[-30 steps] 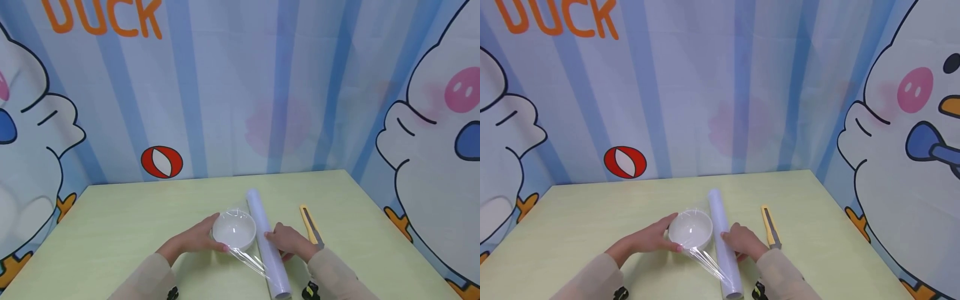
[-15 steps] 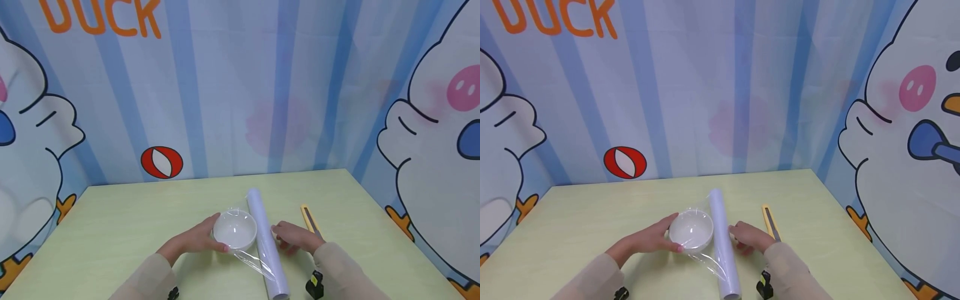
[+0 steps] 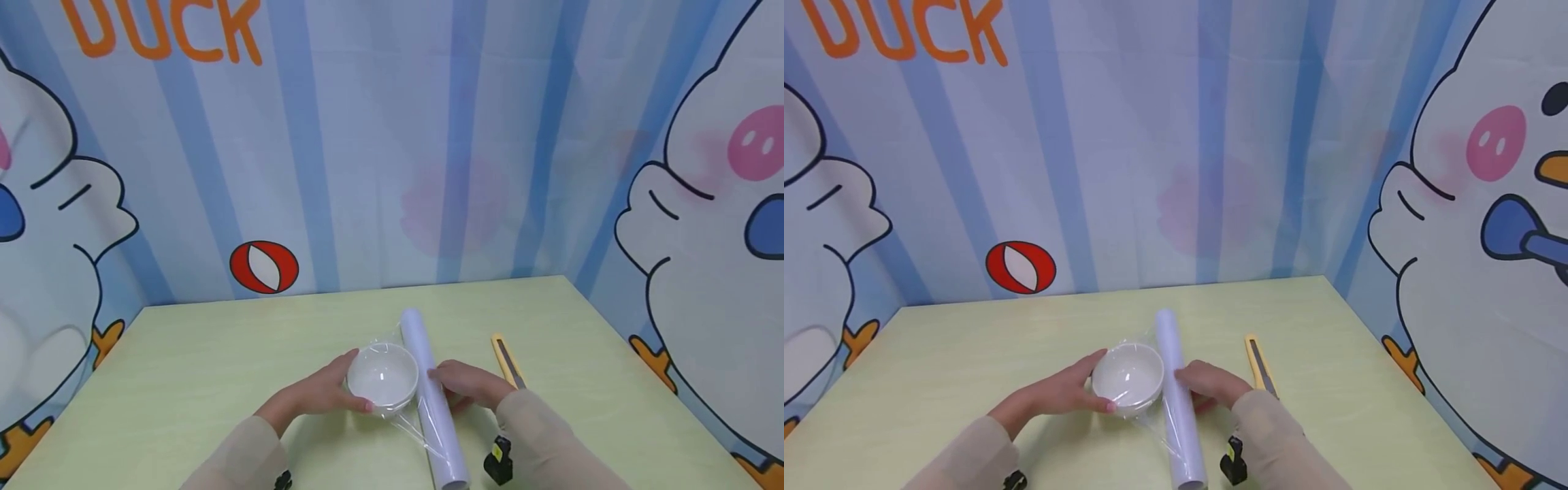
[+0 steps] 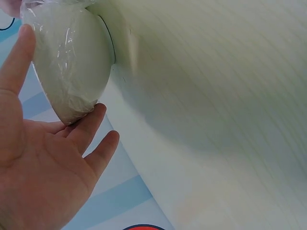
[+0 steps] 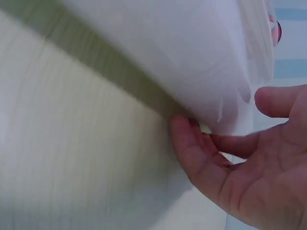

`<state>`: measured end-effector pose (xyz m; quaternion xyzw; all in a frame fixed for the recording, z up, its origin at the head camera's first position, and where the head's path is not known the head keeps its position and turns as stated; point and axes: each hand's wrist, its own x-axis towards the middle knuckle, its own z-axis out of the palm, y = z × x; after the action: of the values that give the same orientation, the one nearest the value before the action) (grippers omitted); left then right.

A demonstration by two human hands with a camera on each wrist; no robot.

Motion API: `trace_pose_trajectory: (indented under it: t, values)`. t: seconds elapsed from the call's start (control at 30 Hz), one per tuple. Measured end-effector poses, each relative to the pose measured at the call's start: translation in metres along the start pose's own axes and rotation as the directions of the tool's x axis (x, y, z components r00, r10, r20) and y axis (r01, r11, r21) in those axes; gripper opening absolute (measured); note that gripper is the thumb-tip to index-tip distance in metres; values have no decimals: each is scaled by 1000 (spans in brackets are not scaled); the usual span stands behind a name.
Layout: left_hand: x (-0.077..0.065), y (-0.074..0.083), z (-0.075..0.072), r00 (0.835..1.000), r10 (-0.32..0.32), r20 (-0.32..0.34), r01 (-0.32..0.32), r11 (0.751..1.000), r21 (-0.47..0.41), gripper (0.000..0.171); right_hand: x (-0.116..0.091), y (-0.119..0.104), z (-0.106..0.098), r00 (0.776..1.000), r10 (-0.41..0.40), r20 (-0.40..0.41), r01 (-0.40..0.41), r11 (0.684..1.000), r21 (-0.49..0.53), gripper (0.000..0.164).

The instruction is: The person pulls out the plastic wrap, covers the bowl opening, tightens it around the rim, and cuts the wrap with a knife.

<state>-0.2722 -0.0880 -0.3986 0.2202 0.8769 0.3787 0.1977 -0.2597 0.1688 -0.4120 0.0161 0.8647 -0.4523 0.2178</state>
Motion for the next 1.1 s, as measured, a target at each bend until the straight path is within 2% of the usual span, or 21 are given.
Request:
trace_pose_trajectory:
  t: [0.07, 0.17, 0.3, 0.4, 0.77, 1.1]
  values:
    - [0, 0, 0, 1000, 4, -3, -4, 1000, 1, 93, 0, -1, 2, 1000, -2, -1, 2, 999, 35, 34]
    - [0, 0, 1, 1000, 5, -6, -5, 1000, 2, 93, 1, -4, 3, 999, 1, -49, 1, 999, 54, 31]
    - [-1, 3, 1, 1000, 12, -3, -12, 1000, 17, 93, 2, -8, 3, 986, 29, -165, -31, 999, -8, 32]
    - [-1, 4, 0, 1000, 28, -3, -28, 999, 29, 90, 3, -10, 2, 976, 47, -212, -60, 997, -55, 35]
    - [-4, 1, -2, 1000, 22, -17, -22, 999, 42, 94, 0, -5, -12, 973, 47, -224, -63, 996, -64, 35]
    - [-5, -4, -1, 999, 26, -20, -26, 1000, 11, 97, -5, 2, -13, 970, 34, -241, -53, 996, -74, 38]
